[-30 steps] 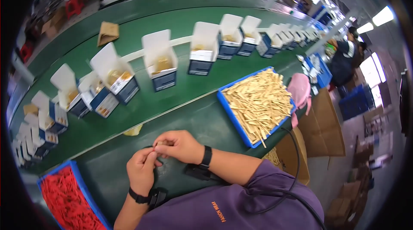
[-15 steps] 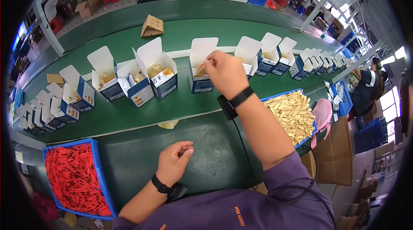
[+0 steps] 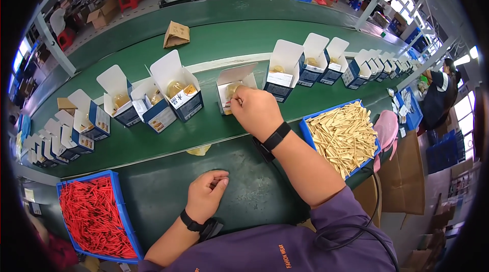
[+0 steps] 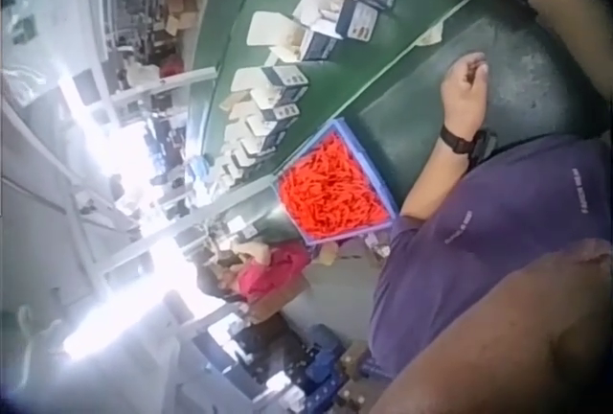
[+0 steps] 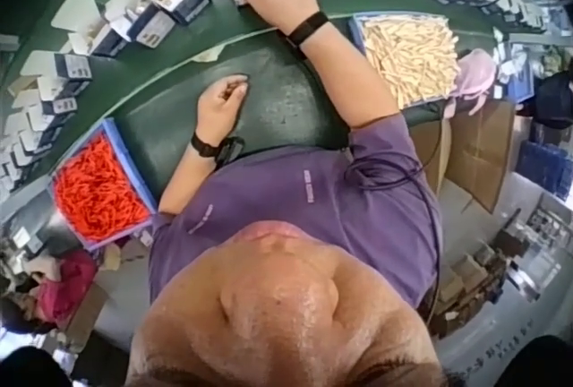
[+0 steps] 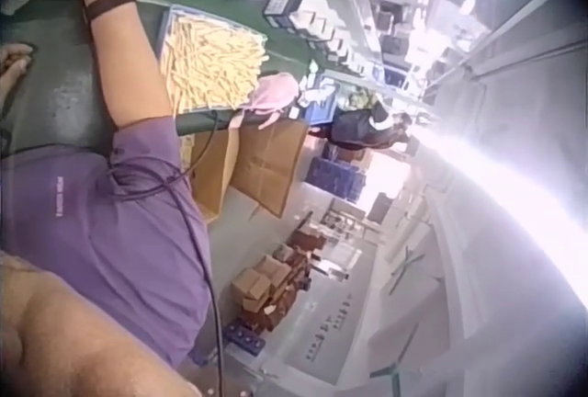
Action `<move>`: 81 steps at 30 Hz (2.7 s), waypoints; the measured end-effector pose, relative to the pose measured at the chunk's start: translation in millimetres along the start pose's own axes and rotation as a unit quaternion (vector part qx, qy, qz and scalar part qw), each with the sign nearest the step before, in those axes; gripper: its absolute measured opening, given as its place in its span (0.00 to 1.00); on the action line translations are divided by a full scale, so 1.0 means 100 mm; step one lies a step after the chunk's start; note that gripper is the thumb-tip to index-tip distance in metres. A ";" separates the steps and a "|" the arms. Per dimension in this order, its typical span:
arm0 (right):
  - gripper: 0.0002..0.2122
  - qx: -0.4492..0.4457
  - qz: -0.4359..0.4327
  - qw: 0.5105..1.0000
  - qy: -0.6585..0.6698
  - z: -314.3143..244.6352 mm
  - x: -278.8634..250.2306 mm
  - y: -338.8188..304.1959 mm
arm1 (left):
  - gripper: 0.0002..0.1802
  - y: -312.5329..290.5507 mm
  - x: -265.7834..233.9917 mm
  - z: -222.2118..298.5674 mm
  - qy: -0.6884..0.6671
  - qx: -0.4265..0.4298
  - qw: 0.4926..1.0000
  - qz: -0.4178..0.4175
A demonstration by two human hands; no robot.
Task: The person picks up a red stick and a wooden stick, joins them together, and places the assembled piece into a box on the conveyor belt, repeating the process.
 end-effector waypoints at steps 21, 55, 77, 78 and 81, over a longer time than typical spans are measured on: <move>0.08 -0.022 -0.222 0.949 -0.221 0.02 0.51 0.49 | 0.10 -1.01 -1.03 0.78 0.117 0.039 0.974 0.192; 0.08 0.125 -0.268 0.941 -0.162 1.86 -1.77 -1.07 | 0.09 -1.45 -3.08 -0.21 0.550 -0.050 0.819 0.156; 0.09 0.281 -0.231 0.785 0.500 0.15 -0.02 -1.40 | 0.10 0.09 0.42 0.39 -0.160 -0.089 0.981 0.063; 0.08 0.303 -0.247 0.767 0.508 0.16 -0.02 -1.41 | 0.10 0.11 0.45 0.38 -0.151 -0.098 0.983 0.046; 0.08 0.325 -0.268 0.760 0.495 0.15 -0.08 -1.42 | 0.10 0.17 0.46 0.38 -0.133 -0.105 0.986 0.007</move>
Point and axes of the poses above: each hand's wrist, its own y-axis towards the middle knuckle, its own x-axis out of the palm, z = x × y, the point moved 6 cm from there along y, towards the middle knuckle
